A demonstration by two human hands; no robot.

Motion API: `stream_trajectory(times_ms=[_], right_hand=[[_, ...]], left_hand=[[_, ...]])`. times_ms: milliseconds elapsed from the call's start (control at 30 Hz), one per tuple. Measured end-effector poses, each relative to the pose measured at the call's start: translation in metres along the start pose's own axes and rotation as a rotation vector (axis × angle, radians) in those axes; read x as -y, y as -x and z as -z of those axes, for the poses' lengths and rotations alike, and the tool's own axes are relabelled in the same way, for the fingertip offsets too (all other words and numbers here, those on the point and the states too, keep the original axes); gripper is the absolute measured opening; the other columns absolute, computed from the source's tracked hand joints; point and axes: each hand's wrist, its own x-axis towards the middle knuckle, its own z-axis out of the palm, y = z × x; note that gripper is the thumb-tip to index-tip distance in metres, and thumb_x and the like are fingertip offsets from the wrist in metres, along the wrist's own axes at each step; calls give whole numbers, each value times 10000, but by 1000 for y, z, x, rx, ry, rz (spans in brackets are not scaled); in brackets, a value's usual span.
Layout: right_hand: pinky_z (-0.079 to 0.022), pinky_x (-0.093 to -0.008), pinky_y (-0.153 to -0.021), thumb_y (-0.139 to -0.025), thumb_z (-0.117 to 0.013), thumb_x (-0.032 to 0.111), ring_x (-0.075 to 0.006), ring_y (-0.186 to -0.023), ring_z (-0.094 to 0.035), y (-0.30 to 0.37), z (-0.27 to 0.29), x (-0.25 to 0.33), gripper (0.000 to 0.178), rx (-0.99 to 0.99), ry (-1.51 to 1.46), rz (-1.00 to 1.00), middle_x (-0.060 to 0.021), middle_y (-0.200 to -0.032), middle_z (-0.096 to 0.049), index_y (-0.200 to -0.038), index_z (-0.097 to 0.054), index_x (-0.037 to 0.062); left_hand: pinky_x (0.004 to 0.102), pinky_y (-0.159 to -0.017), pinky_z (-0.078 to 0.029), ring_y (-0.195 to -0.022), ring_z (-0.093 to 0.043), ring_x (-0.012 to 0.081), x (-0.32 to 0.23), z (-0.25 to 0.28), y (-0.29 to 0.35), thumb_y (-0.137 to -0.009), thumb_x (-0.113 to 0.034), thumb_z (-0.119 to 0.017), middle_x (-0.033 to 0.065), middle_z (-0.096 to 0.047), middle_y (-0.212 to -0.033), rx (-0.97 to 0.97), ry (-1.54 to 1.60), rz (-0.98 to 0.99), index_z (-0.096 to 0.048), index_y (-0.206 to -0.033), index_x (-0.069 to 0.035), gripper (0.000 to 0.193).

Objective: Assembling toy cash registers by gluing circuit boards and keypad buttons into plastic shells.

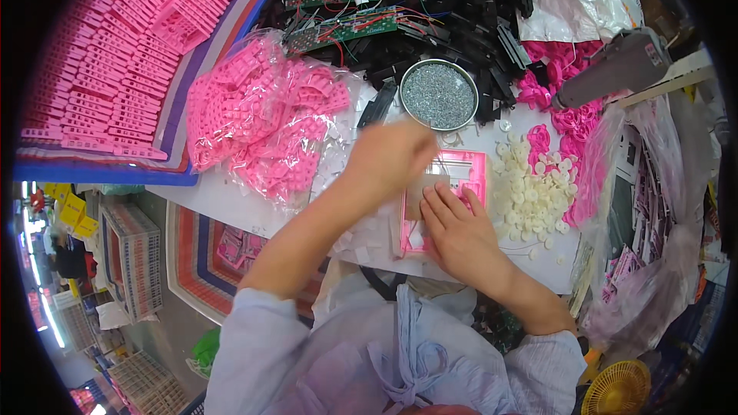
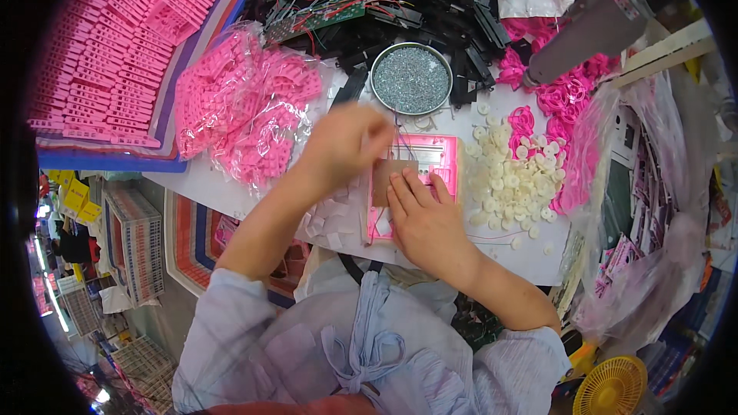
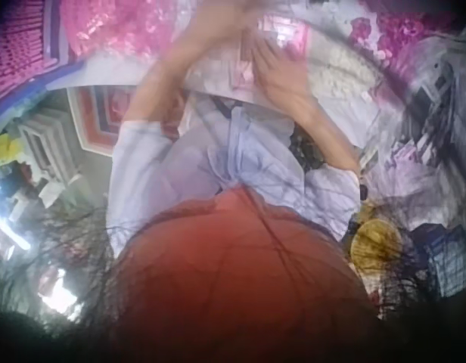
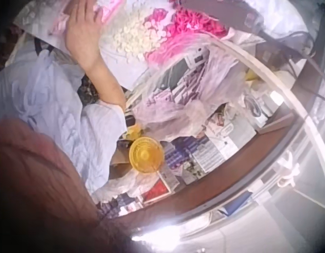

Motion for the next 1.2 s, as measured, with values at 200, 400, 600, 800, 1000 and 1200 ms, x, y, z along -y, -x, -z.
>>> stream_trajectory(times_ms=[200,400,600,800,1000,1200], right_hand=[[-377,-556,-1076,-800,-664,235,-335,-1327,-504,-1,-3,3,515,-18,27,3,-196,-1381,-579,-1231,-641,-46],[-378,-542,-1079,-795,-682,215,-347,-1351,-470,1,-2,3,534,-23,-26,-8,-207,-1407,-545,-1256,-615,-46],[-377,-522,-1093,-813,-705,225,-362,-1349,-458,0,3,-4,477,20,-122,-3,-204,-1395,-537,-1211,-620,-23],[-528,-417,-881,-813,-722,27,-327,-1005,-665,4,58,-48,259,-532,-482,-173,-150,-1077,-689,-1065,-664,8],[-533,-399,-906,-854,-752,166,-248,-983,-666,-49,106,-125,512,-947,-1193,-14,-157,-1094,-667,-1281,-552,-33],[-547,-300,-645,-783,-780,107,-185,-730,-693,-62,90,-115,593,-8,-1709,200,-120,-886,-708,-1310,-550,-39]], left_hand=[[473,-830,-436,-928,-654,292,37,-44,-105,-815,-231,-701,99,-691,-890,-95,-568,31,-742,-846,-125,118],[476,-804,-420,-913,-651,291,45,-47,-116,-862,-232,-619,75,-693,-845,-346,-588,-76,-731,-795,-115,174],[491,-787,-420,-850,-656,325,42,-37,-118,-904,-269,-578,98,-692,-848,-267,-469,28,-705,-800,-77,253],[398,-710,-453,-751,-621,269,37,-7,-69,-867,-214,-676,81,-665,-821,-391,67,-44,-687,-815,-56,166],[358,-753,-433,-789,-606,214,-13,-18,27,-789,-166,-780,38,-652,-838,-20,358,-119,-696,-837,-111,111],[386,-790,-353,-804,-620,175,-6,-56,72,-783,-124,-781,-23,-680,-899,-313,166,-348,-717,-937,-164,171]])
